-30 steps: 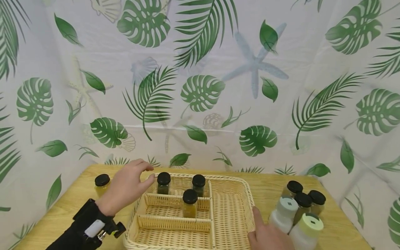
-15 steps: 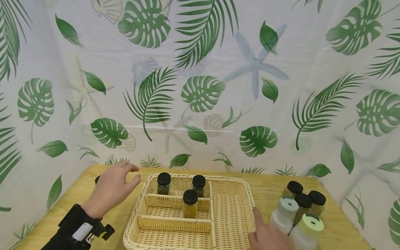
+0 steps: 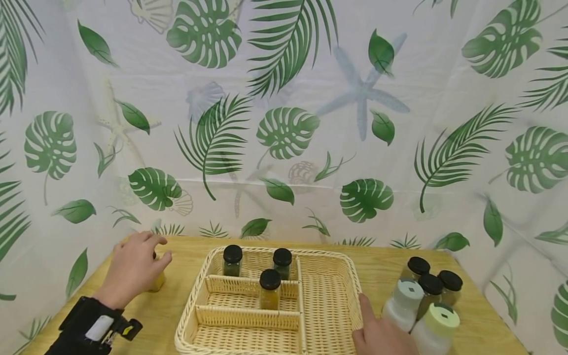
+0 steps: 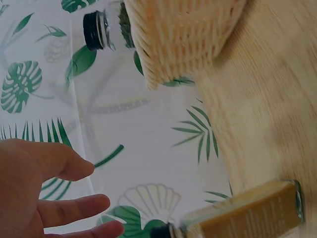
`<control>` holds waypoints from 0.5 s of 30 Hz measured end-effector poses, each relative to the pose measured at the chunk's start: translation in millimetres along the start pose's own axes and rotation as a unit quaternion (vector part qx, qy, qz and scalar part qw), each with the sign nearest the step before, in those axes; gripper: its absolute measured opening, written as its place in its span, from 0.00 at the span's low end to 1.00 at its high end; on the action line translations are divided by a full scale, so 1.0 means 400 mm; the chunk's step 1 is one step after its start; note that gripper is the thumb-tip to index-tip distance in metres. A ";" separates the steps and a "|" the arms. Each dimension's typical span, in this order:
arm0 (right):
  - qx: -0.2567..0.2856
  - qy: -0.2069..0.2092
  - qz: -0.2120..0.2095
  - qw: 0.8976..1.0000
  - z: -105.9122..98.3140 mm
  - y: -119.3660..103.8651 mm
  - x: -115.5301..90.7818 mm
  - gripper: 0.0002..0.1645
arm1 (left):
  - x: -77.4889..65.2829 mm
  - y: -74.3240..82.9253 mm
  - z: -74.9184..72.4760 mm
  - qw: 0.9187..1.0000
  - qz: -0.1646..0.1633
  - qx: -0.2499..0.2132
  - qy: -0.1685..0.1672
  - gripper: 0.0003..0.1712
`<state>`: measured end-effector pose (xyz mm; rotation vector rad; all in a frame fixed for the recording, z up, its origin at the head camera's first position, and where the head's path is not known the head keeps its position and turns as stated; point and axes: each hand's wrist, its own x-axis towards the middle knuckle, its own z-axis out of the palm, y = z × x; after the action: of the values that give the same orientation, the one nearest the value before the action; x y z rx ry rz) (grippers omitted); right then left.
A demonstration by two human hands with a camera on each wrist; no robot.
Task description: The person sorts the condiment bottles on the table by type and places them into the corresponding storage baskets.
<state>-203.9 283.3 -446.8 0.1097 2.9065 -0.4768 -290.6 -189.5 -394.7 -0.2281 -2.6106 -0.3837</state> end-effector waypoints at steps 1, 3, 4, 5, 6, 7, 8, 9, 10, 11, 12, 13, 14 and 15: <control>0.001 -0.001 -0.001 1.000 0.000 0.000 0.000 0.43 | -0.001 -0.007 0.001 1.000 -0.006 0.003 -0.004 0.16; 0.002 -0.002 -0.001 1.000 0.001 0.001 0.001 0.43 | -0.002 -0.020 0.003 1.000 -0.018 0.008 -0.013 0.18; 0.004 -0.003 -0.002 1.000 0.001 0.002 0.002 0.43 | -0.003 -0.026 0.004 0.999 -0.025 0.010 -0.019 0.19; 0.005 -0.003 -0.002 1.000 0.001 0.002 0.002 0.43 | -0.003 -0.031 0.005 0.999 -0.032 0.009 -0.028 0.19; 0.007 -0.003 -0.003 1.000 0.001 0.003 0.002 0.43 | -0.004 -0.036 0.006 0.998 -0.038 0.010 -0.038 0.20; 0.008 -0.003 -0.004 1.000 0.001 0.004 0.002 0.43 | -0.006 -0.040 0.007 0.998 -0.044 0.011 -0.050 0.21; 0.009 -0.003 -0.004 1.000 0.001 0.004 0.002 0.43 | -0.007 -0.043 0.009 0.997 -0.051 0.012 -0.062 0.22; 0.009 -0.002 -0.005 1.000 0.001 0.005 0.003 0.43 | -0.008 -0.045 0.010 0.996 -0.057 0.011 -0.074 0.22; 0.009 -0.003 -0.005 1.000 0.001 0.005 0.003 0.43 | -0.009 -0.047 0.012 0.995 -0.061 0.012 -0.083 0.23; 0.009 -0.003 -0.004 1.000 0.001 0.005 0.003 0.43 | -0.010 -0.049 0.014 0.994 -0.063 0.013 -0.089 0.23; 0.008 -0.003 -0.004 1.000 0.001 0.006 0.003 0.43 | -0.011 -0.051 0.015 0.994 -0.061 0.013 -0.089 0.23; 0.008 -0.003 -0.004 1.000 0.001 0.005 0.003 0.43 | -0.012 -0.053 0.017 0.994 -0.058 0.014 -0.086 0.22; 0.007 -0.004 -0.004 1.000 0.001 0.005 0.003 0.43 | -0.012 -0.055 0.018 0.995 -0.053 0.014 -0.080 0.21; 0.007 -0.004 -0.004 1.000 0.001 0.005 0.004 0.43 | -0.013 -0.057 0.020 0.996 -0.048 0.013 -0.073 0.21</control>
<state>-205.1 285.1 -448.2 0.0989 2.8960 -0.4991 -294.9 -208.9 -409.1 -0.1275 -2.7769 -0.3781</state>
